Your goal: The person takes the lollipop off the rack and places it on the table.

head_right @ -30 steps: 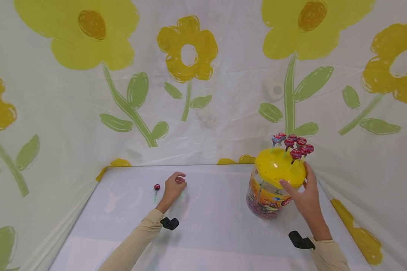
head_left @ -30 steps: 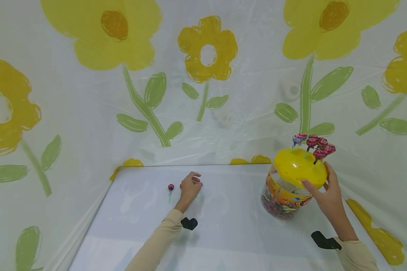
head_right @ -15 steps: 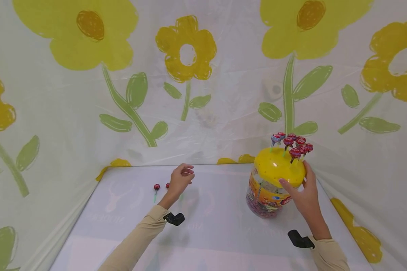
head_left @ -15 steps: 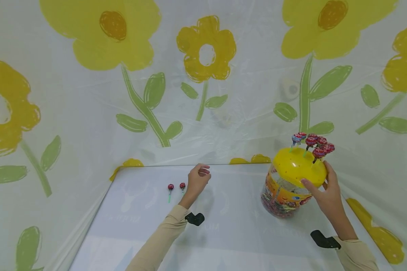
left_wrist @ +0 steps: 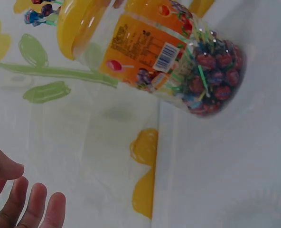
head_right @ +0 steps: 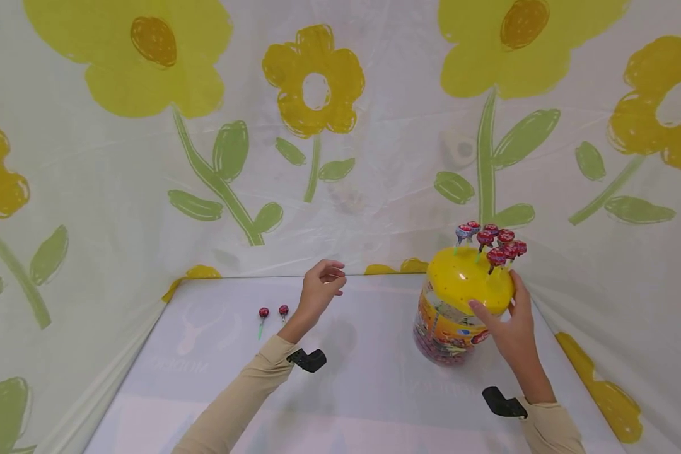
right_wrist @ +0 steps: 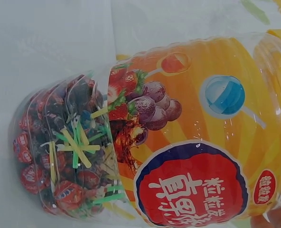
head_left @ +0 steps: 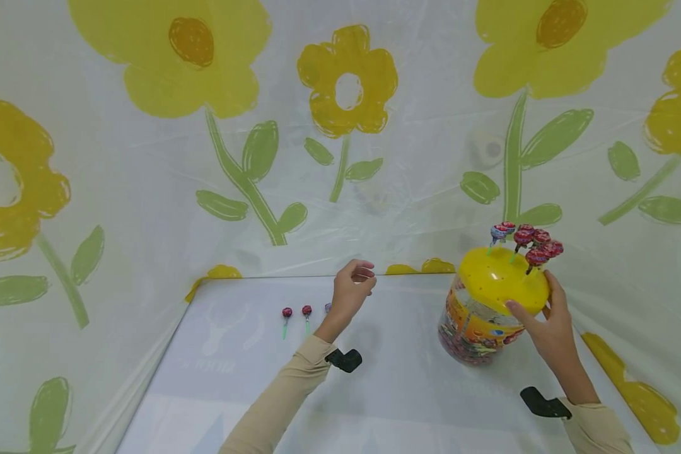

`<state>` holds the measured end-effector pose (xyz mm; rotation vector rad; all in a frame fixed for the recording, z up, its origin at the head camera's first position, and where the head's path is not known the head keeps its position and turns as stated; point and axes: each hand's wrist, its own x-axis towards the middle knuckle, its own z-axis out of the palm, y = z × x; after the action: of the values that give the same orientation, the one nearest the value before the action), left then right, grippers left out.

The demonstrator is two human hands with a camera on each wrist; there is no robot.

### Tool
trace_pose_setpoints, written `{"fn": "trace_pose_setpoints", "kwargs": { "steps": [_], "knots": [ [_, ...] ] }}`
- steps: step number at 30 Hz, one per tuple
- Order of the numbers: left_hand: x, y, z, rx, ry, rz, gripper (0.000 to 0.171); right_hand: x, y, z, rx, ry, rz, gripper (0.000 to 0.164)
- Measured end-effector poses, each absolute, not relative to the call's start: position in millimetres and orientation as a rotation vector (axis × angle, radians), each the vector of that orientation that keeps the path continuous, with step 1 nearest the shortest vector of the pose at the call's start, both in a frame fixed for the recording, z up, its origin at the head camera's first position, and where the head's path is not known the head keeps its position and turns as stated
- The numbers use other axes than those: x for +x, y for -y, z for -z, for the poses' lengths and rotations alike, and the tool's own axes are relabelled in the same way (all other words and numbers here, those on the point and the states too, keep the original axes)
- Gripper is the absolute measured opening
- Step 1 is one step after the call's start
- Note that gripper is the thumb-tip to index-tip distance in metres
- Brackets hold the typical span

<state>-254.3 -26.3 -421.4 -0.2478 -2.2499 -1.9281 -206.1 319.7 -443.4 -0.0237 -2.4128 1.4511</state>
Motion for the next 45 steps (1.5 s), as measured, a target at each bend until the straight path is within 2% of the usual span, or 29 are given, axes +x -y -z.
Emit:
{"fn": "trace_pose_setpoints", "kwargs": {
  "steps": [4,12,29,45],
  "knots": [
    [-248,18,404,-0.304,2.227,1.928,0.023,-206,-320,442,-0.032,2.415,-1.458,0.085],
    [-265,-3,408,-0.403,2.171,1.943,0.022,-205,-318,443,-0.021,2.408,-1.458,0.085],
    [-254,-61,368,-0.697,2.129,1.844,0.022,-204,-318,444,-0.052,2.41,-1.424,0.086],
    [-251,-110,366,-0.86,2.163,1.761,0.029,-206,-317,445,-0.041,2.395,-1.439,0.085]
  ]
}}
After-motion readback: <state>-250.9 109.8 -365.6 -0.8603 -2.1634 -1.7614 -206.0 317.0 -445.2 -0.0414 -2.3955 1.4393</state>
